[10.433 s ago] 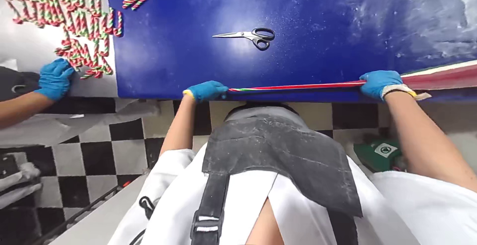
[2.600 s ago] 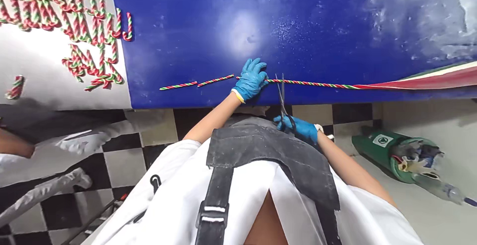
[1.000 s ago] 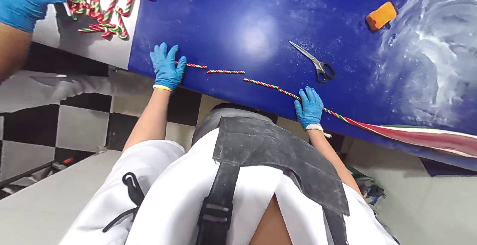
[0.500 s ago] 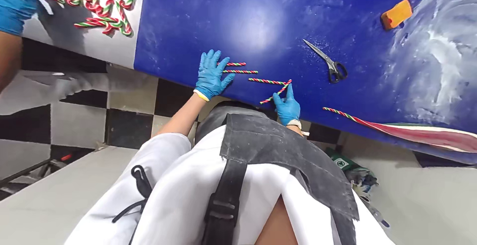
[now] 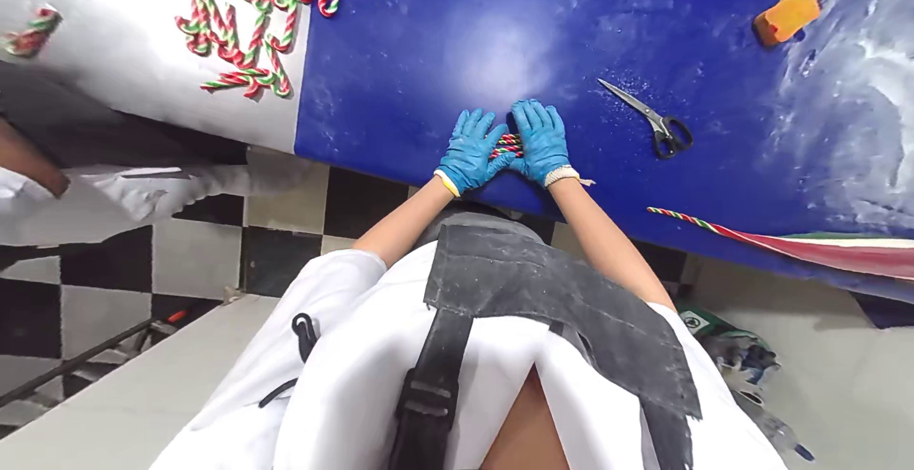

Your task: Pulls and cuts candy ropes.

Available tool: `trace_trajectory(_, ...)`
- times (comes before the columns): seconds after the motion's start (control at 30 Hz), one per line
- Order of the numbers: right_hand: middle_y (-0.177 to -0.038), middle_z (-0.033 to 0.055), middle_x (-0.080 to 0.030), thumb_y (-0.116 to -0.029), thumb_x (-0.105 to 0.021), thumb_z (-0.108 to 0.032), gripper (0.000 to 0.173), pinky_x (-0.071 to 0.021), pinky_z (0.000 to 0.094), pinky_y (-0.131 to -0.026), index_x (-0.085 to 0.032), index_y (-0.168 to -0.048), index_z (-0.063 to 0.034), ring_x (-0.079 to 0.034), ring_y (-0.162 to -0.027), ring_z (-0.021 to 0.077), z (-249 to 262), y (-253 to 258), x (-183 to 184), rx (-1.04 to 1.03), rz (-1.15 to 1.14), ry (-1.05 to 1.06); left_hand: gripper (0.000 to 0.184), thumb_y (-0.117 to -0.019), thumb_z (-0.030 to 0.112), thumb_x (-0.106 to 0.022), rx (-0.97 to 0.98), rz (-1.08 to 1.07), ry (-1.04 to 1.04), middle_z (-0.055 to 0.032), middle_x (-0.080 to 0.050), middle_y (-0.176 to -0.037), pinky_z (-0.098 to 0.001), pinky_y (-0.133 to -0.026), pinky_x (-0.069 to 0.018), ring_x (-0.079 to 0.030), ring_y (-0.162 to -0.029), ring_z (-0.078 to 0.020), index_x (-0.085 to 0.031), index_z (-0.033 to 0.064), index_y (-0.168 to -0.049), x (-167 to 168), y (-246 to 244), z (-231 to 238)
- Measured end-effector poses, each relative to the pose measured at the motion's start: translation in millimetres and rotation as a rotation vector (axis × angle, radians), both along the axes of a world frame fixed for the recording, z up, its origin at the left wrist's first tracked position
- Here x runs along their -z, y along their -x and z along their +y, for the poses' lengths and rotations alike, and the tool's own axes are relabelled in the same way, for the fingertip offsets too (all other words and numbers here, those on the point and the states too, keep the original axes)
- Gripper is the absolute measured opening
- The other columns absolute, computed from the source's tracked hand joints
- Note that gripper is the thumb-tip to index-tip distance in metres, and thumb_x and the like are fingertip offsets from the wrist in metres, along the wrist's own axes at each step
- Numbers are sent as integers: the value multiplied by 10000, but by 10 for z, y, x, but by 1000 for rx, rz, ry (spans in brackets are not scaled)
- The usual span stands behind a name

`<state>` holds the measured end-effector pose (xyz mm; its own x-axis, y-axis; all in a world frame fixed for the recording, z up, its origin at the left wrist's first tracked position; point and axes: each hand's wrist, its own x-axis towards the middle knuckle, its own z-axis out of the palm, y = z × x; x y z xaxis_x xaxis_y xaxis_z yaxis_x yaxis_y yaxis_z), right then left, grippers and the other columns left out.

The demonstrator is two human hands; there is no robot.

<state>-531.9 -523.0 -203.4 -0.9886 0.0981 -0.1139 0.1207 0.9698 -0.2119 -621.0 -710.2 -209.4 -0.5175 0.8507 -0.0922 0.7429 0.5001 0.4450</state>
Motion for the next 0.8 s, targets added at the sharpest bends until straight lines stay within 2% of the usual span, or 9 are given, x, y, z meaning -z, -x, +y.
trace_trajectory(0.07, -1646, 132, -384, -647, -877, -423, 1138, -246, 589, -1230, -348, -1602, -99, -349, -1523, 330, -143, 198, 30, 16, 56, 11, 794, -996, 720, -301, 22, 24, 36, -159, -427, -1606, -621, -1258, -144, -313, -1525, -398, -531, 148, -1496, -24, 63, 38)
trace_trajectory(0.1, -1649, 137, -379, -665, -877, -327, 1108, -250, 584, -1229, -342, -1606, -90, -355, -1522, 326, -195, 247, 53, 27, 91, 9, 808, -995, 723, -301, 17, 34, 49, -154, -435, -1603, -632, -1255, -138, -320, -1523, -395, -529, 134, -1498, -50, 65, 67)
trace_trajectory(0.2, -1643, 133, -393, -770, -789, -258, 938, -245, 561, -1246, -375, -1592, -81, -362, -1522, 319, -266, 134, 59, 149, 165, 44, 876, -982, 733, -344, -30, 40, 58, -180, -404, -1620, -669, -1250, -73, -272, -1544, -406, -458, 68, -1541, -126, -85, 172)
trace_trajectory(0.3, -1648, 136, -381, -846, -711, -349, 855, -233, 583, -1253, -385, -1586, -71, -328, -1537, 331, -293, -349, 38, 370, 169, 119, 1067, -923, 823, -340, -97, 31, 75, -256, -303, -1649, -681, -1255, -24, -190, -1564, -438, -325, -14, -1586, -162, -395, 335)
trace_trajectory(0.4, -1624, 138, -419, -823, -625, -706, 997, -236, 584, -1251, -412, -1572, -83, -346, -1528, 331, -205, -1025, 86, 509, 171, 129, 1139, -904, 834, -339, -204, 65, 70, -351, -221, -1639, -666, -1252, -50, -171, -1546, -505, -257, -74, -1587, -32, -635, 539)
trace_trajectory(0.47, -1593, 168, -456, -810, -525, -857, 1094, -258, 586, -1248, -436, -1554, -61, -392, -1501, 353, -146, -1509, 158, 587, 197, 98, 1121, -918, 819, -322, -262, 140, 76, -346, -203, -1647, -659, -1256, -45, -156, -1549, -508, -239, -73, -1591, 68, -622, 652)
trace_trajectory(0.63, -1555, 240, -475, -853, -575, -748, 1012, -274, 581, -1238, -438, -1542, -20, -413, -1477, 398, -18, -2732, 351, 837, 265, -23, 1073, -919, 790, -380, -359, 257, 86, -329, -242, -1642, -654, -1258, -60, -175, -1546, -503, -307, -56, -1575, 110, -70, 962)
trace_trajectory(0.73, -1564, 255, -457, -873, -585, -693, 962, -306, 602, -1214, -439, -1540, -14, -409, -1474, 429, -3, -3516, 363, 1032, 185, -64, 1044, -933, 793, -320, -392, 288, 149, -317, -248, -1645, -677, -1245, -33, -164, -1543, -518, -307, -21, -1587, 48, 456, 1129)
trace_trajectory(0.8, -1598, 238, -418, -883, -601, -666, 952, -298, 609, -1215, -401, -1567, -34, -380, -1493, 428, -78, -4110, 434, 1228, 80, -26, 942, -995, 709, -271, -351, 376, 98, -342, -287, -1618, -697, -1235, -29, -184, -1521, -556, -336, -35, -1570, -33, 746, 1217)
